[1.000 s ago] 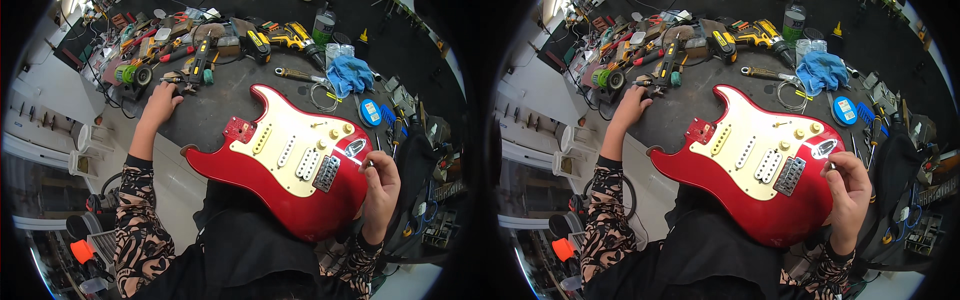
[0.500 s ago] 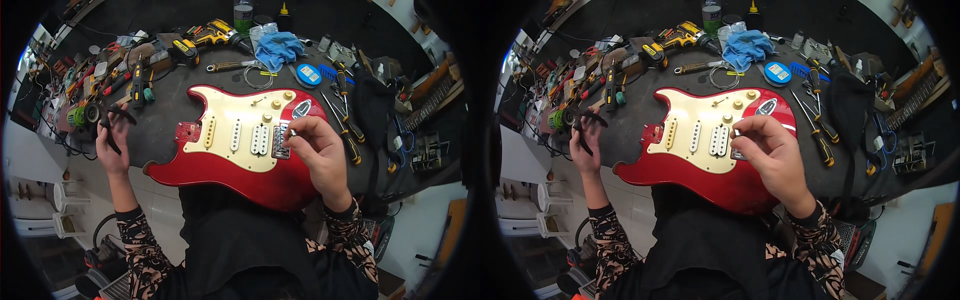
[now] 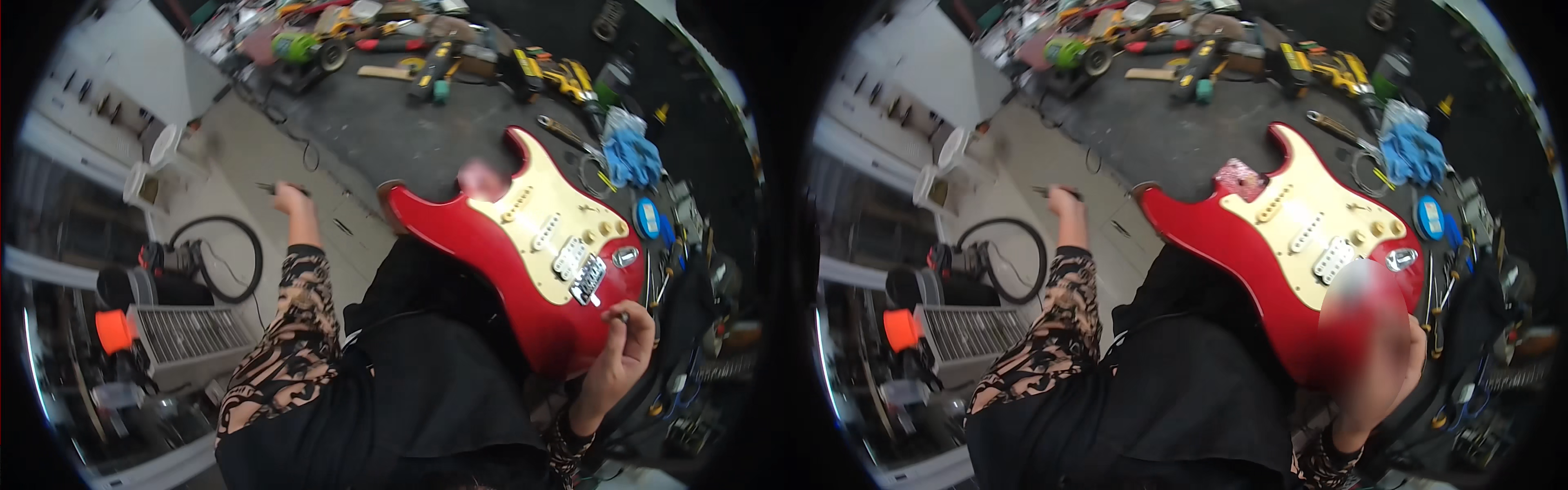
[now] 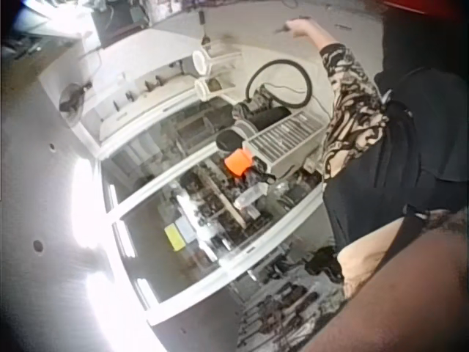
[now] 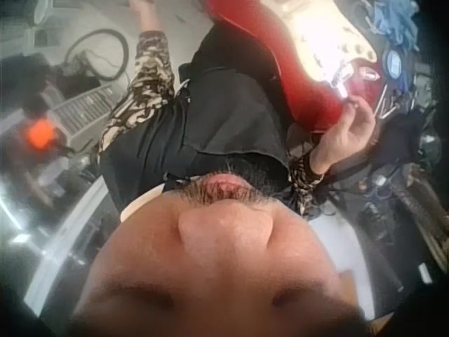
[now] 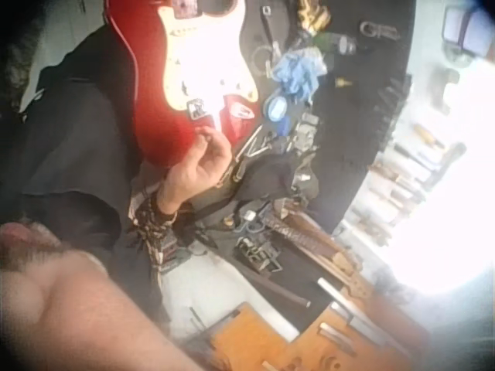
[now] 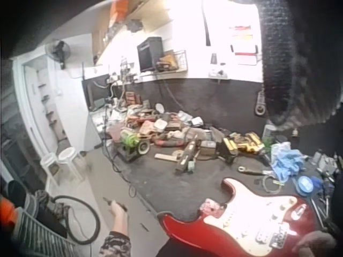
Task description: The person adjusts the bridge saddles on a red electric guitar using a screwdriver. They then remove a saddle, use pliers to hold it, and grind it with a rotary tool to modify its shape. Finally, they use pliers to adjust the saddle again.
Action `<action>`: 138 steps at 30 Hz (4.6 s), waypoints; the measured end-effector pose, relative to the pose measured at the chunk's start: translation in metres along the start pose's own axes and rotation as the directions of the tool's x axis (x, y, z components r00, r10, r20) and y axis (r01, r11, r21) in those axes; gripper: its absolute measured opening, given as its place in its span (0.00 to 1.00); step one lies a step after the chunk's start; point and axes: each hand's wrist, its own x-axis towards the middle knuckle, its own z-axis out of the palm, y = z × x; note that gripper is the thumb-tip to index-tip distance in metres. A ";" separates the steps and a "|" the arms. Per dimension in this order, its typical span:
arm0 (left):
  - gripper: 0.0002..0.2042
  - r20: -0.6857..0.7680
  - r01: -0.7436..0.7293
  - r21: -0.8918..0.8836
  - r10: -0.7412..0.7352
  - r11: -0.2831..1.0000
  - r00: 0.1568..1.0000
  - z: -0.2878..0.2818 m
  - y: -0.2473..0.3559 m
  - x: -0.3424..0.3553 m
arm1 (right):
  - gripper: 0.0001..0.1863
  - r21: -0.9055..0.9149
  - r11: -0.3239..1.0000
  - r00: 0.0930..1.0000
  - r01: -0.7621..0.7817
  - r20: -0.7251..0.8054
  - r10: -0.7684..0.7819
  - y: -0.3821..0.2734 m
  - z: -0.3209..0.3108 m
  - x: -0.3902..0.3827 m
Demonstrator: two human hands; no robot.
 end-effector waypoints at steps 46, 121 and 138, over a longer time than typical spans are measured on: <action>0.29 -0.201 0.129 0.977 -0.518 -0.172 0.831 -0.255 -0.328 0.091 | 0.22 -0.759 0.171 0.778 0.628 0.611 -0.146 -0.036 0.343 0.137; 0.18 0.673 -0.601 0.222 -0.567 0.768 -0.475 0.005 0.128 -0.477 | 0.15 0.222 0.965 0.969 0.141 0.170 -0.180 0.016 0.025 0.031; 0.18 0.710 -0.575 0.093 -0.459 0.813 -0.534 0.003 0.119 -0.478 | 0.15 0.254 0.964 0.966 0.082 0.218 -0.139 0.016 0.020 0.024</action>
